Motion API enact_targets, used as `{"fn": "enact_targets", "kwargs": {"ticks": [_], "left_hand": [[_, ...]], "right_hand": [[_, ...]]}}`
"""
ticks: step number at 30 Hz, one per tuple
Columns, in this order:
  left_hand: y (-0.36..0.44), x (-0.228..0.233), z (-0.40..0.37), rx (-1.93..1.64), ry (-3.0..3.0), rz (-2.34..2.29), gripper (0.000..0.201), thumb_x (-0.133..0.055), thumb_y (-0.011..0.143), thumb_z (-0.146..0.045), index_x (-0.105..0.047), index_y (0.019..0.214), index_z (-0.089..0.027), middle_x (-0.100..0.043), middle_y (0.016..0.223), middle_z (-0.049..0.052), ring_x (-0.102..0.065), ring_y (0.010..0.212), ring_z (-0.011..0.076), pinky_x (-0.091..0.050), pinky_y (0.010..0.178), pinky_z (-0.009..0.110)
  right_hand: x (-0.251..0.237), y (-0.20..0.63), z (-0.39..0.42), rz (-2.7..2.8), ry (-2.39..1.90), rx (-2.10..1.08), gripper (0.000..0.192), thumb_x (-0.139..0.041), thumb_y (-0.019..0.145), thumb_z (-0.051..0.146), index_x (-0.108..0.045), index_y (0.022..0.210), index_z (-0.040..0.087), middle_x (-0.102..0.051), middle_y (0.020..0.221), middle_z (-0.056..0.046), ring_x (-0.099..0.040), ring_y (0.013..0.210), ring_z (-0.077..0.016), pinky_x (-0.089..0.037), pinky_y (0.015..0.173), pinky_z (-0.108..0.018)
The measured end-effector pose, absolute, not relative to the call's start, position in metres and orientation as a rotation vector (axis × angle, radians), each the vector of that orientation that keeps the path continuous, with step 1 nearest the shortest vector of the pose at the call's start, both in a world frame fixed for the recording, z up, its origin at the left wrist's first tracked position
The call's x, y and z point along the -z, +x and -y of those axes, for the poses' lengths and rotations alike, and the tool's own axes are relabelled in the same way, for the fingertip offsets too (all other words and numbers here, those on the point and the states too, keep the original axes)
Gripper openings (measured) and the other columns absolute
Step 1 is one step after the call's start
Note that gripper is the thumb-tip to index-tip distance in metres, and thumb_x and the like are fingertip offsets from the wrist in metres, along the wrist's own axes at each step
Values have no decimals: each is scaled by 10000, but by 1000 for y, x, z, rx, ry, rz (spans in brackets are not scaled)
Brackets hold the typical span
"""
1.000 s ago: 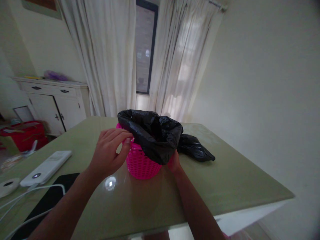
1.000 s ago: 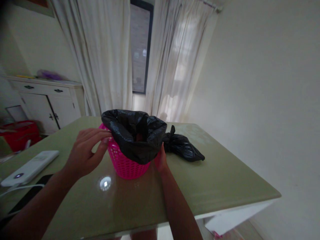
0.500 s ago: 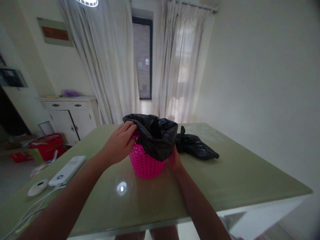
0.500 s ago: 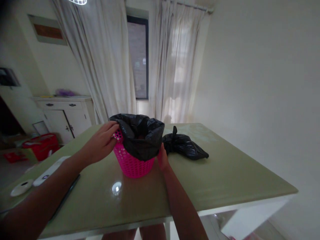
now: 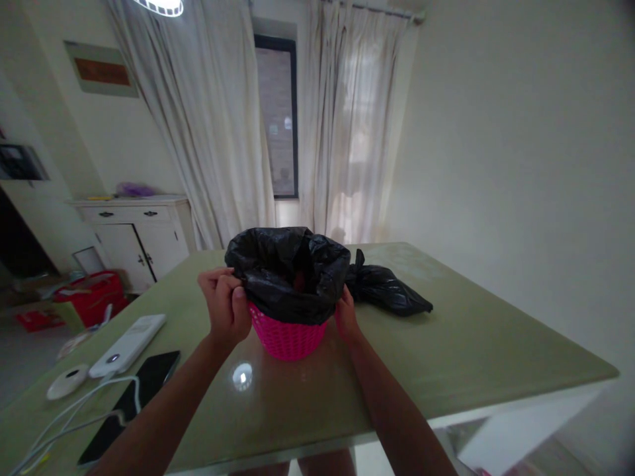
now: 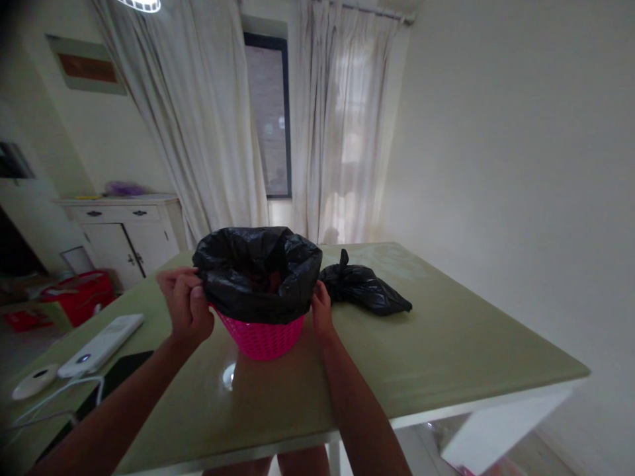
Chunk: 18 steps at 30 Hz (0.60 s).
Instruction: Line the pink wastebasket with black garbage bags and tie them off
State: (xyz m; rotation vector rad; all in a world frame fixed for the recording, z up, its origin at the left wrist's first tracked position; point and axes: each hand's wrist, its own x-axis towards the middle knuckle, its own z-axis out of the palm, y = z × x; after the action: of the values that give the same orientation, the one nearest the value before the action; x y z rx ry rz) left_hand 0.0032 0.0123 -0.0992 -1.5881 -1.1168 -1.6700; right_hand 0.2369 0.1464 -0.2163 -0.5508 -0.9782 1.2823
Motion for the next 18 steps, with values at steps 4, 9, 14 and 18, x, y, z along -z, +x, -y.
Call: {"fn": "enact_targets", "kwargs": {"ticks": [4,9,14,18], "left_hand": [[7,126,-21,1719,-1317,1071,487,-367,1113,-631,-510,871,-234,-431,1092,116,-529,1080,326,-468,998,590],[0,171,-20,1744,-1349,1187,527,-375,1118,-629,-525,795,-241,-466,1045,104,-491,1047,315,-436,960,519],[-17,206,-21,1816,-1692,1494,575,-397,1107,-599,-464,650,-258,-529,798,67,-500,833,275,-401,796,440],[-31,210,-38,2135,-1749,1897,587,-497,997,-731,-476,645,-261,-496,681,19,-497,717,239,-435,692,374]], "right_hand": [[216,237,-146,1012,-544,-1294,439,-879,704,327,-777,1127,275,-820,1191,-29,-733,1110,-248,-590,1019,-376],[224,239,-152,1159,-617,-1250,262,-824,689,307,-823,935,218,-815,980,-28,-701,930,-224,-578,867,-323],[241,241,-163,1201,-706,-1213,241,-716,679,268,-807,892,202,-791,896,-17,-666,834,-198,-559,833,-321],[246,245,-167,1261,-805,-1174,288,-746,677,312,-813,931,196,-804,926,-41,-694,877,-228,-592,859,-359]]}}
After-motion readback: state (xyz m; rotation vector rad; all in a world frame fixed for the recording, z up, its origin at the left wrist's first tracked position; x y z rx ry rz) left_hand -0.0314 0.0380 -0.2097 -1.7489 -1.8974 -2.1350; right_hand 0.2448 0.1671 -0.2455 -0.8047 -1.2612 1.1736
